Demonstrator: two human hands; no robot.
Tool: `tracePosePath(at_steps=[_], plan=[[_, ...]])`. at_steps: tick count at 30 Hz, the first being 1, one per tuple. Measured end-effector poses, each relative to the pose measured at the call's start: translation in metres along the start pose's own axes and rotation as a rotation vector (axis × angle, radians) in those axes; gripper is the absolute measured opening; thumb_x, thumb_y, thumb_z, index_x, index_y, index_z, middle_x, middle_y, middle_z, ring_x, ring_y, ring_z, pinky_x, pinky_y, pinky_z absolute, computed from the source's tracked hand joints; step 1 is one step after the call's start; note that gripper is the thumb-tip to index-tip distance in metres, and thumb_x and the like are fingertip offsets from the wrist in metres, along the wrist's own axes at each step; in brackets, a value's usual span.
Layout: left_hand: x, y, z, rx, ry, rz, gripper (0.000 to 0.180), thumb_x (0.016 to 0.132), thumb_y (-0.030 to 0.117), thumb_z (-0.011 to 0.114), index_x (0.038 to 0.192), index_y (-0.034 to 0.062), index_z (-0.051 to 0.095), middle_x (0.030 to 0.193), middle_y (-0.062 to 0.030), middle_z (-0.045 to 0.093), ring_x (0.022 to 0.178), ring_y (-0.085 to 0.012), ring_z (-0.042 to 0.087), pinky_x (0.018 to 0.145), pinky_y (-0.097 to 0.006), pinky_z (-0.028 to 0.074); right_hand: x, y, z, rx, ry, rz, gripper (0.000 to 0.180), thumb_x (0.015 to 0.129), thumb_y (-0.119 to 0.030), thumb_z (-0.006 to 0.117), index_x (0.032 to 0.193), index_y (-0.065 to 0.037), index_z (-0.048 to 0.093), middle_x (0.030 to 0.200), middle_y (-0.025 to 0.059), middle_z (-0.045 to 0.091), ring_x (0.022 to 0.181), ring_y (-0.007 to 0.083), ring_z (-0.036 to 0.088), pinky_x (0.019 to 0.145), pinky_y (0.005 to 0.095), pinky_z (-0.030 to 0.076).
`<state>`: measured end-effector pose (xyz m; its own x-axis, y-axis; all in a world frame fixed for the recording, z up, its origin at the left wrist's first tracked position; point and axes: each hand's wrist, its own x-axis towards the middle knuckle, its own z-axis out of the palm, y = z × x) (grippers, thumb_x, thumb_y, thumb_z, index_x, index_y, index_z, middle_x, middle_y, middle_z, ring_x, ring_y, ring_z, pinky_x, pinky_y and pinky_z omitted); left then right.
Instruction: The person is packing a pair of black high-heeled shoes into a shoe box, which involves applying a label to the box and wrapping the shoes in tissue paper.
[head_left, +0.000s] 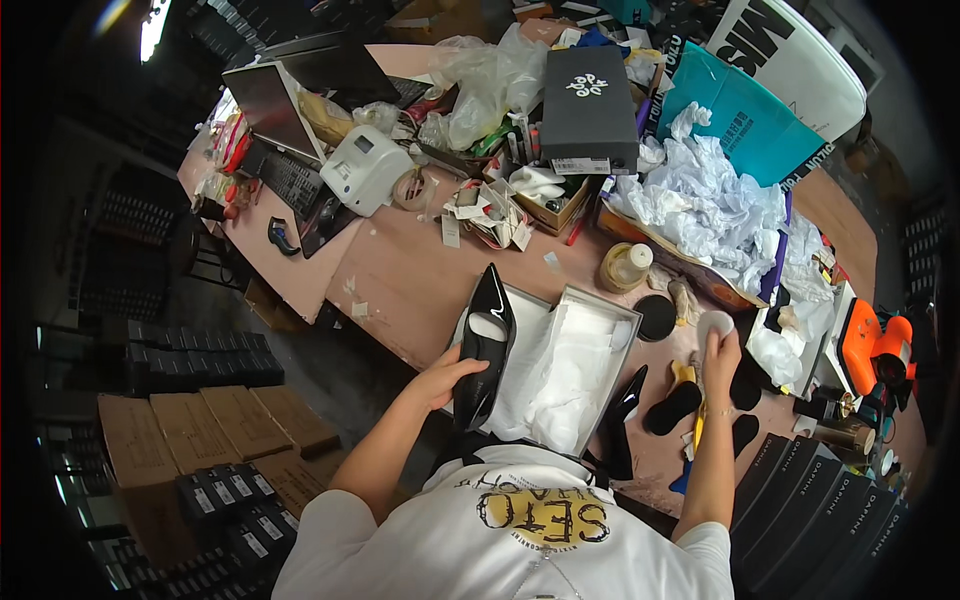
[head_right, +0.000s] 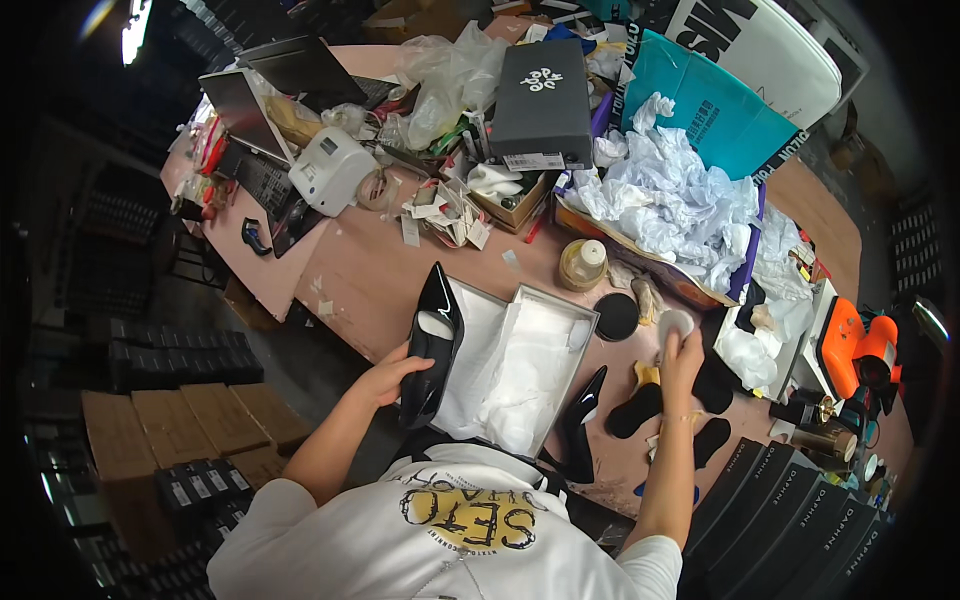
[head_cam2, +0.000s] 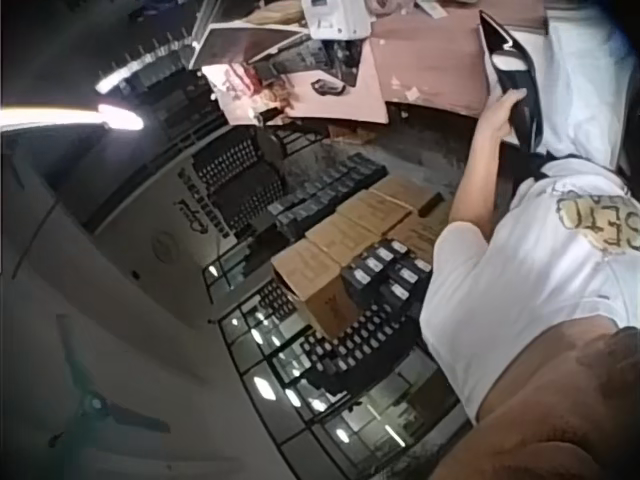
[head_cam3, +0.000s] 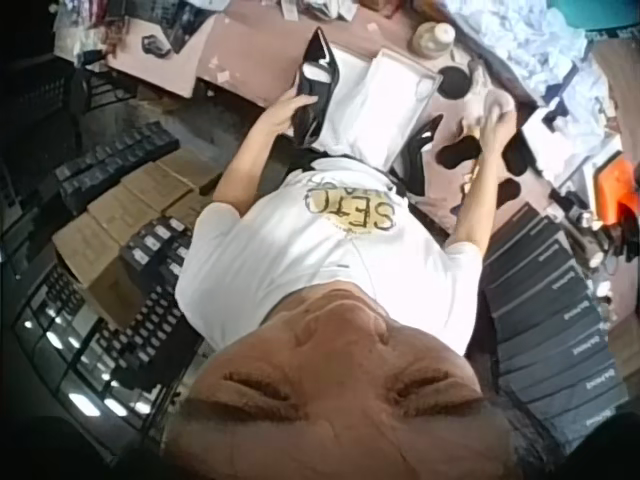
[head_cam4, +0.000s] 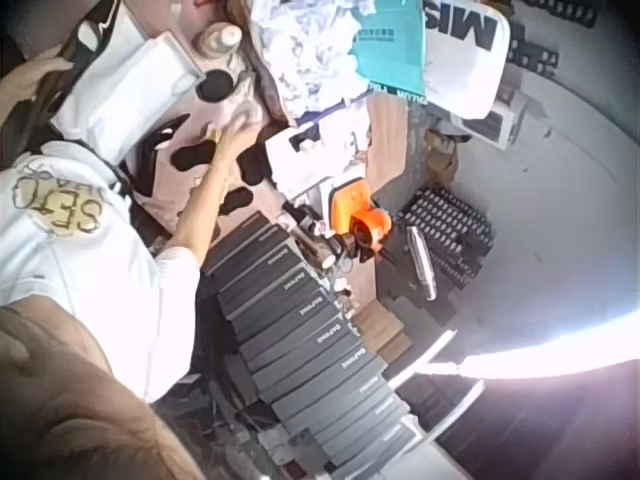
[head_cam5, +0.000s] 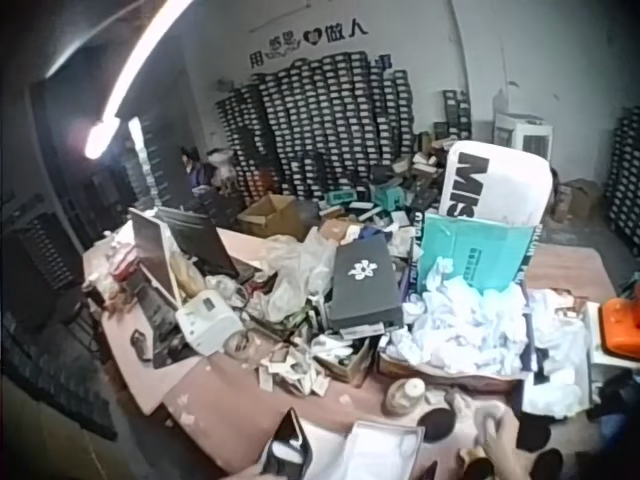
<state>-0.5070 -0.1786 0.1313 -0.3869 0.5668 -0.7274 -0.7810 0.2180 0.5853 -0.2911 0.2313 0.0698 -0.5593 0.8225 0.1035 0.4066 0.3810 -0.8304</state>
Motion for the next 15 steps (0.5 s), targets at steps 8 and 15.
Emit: tracePosePath(at_steps=[8, 15], plan=[[-0.027, -0.017, 0.081, 0.059, -0.277, 0.140, 0.070, 0.079, 0.009, 0.056, 0.141, 0.0097, 0.026, 0.112, -0.0144, 0.053, 0.087, -0.0207, 0.064, 0.070, -0.031, 0.056, -0.112, -0.204, 0.079, -0.067, -0.484, -0.489, 0.030, 0.072, -0.003, 0.066, 0.100, -0.007, 0.055, 0.091, 0.0109, 0.053, 0.085, 0.0315, 0.059, 0.065, 0.0391, 0.051], [-0.040, -0.053, 0.107, -0.027, -0.160, 0.205, 0.070, 0.083, 0.006, 0.054, 0.145, 0.0098, 0.021, 0.113, -0.0082, 0.049, 0.091, -0.0130, 0.057, 0.071, -0.026, 0.053, -0.120, -0.202, 0.096, -0.425, -0.246, -0.615, 0.048, 0.080, -0.005, 0.052, 0.127, -0.015, 0.050, 0.132, 0.0186, 0.045, 0.116, 0.0376, 0.048, 0.086, 0.0479, 0.045]])
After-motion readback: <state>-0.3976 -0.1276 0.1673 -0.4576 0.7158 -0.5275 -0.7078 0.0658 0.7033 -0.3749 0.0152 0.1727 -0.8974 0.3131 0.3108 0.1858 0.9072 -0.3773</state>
